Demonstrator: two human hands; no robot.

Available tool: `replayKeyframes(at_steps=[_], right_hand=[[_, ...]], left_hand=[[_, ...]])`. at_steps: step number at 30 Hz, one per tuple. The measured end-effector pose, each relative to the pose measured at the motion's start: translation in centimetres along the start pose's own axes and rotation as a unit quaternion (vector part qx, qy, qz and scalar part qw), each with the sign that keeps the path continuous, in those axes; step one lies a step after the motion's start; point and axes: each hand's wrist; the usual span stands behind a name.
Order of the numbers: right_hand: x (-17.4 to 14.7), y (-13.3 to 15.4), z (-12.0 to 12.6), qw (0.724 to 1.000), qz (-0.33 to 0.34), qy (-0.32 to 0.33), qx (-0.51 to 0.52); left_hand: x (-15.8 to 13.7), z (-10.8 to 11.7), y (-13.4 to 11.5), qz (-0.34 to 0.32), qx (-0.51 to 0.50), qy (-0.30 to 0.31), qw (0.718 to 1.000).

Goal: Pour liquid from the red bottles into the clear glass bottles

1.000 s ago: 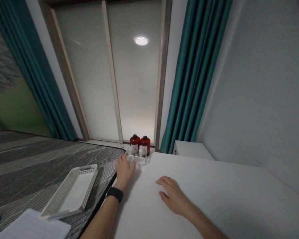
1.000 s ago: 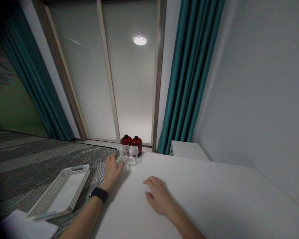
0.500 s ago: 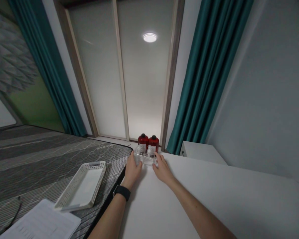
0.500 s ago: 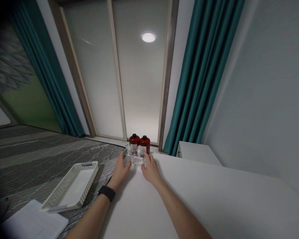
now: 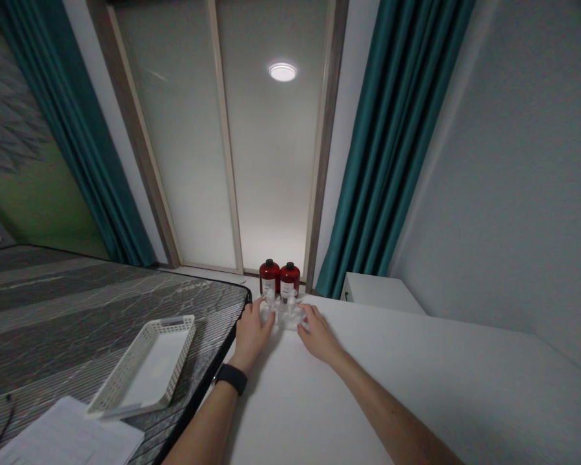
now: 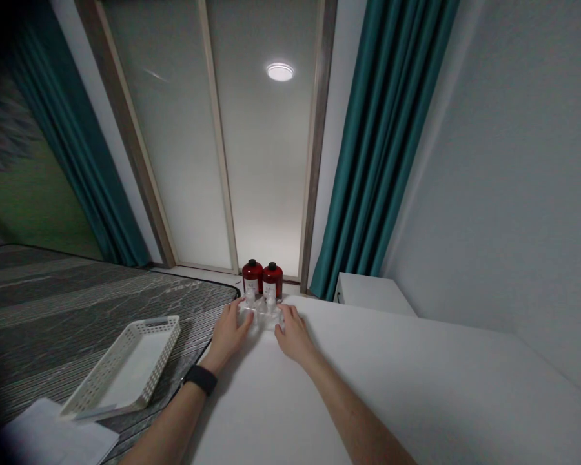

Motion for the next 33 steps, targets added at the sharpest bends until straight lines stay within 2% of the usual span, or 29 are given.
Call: replayKeyframes(at_steps=[4,9,13,16,20,21,23,26,29,33], right_hand=[[-0.9,0.6,1.4,1.0,0.009,0.015,0.018],[-1.8,1.5,2.7,0.997,0.011,0.051,0.056],[-2.7,1.7,4.0,0.993,0.009,0.087,0.084],[-3.0,1.5,4.9,0.991,-0.002,0.094,0.094],[-3.2,1.6,5.5,0.989,-0.003,0.099,0.109],[-3.2,1.8,5.5,0.988,0.0,0.102,0.113],[-3.3,2.1,5.5,0.987,0.006,0.112,0.119],[-3.4,2.2,5.4,0.979,0.004,0.136,0.15],[-3.1,1.5,5.2,0.97,-0.023,0.139,0.2],[-1.3,-0.4,4.2,0.977,-0.045,0.061,0.199]], left_hand=[[-0.5,0.4,-0.5,-0.023,0.045,0.009,0.999],[-0.4,0.2,0.0,-0.033,0.068,-0.007,0.997],[-0.2,0.2,0.2,-0.046,0.049,-0.057,0.996],[-0.4,1.0,-0.1,-0.06,0.005,-0.061,0.996],[-1.7,2.4,-1.4,-0.144,-0.05,0.002,0.988],[-2.1,2.6,-1.8,-0.188,-0.079,0.045,0.978],[-2.9,2.9,-2.5,-0.235,-0.111,0.111,0.959],[-3.5,3.0,-3.3,-0.245,-0.129,0.154,0.949],[-3.5,3.2,-3.6,-0.235,-0.124,0.16,0.951],[-3.1,3.6,-3.6,-0.229,-0.083,0.153,0.958]])
Point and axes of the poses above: each hand's wrist, its own x-axis towards the middle knuckle, its own z-axis out of the back of the hand, y = z × x, and after that the axes turned 12 degrees about x, right-handed
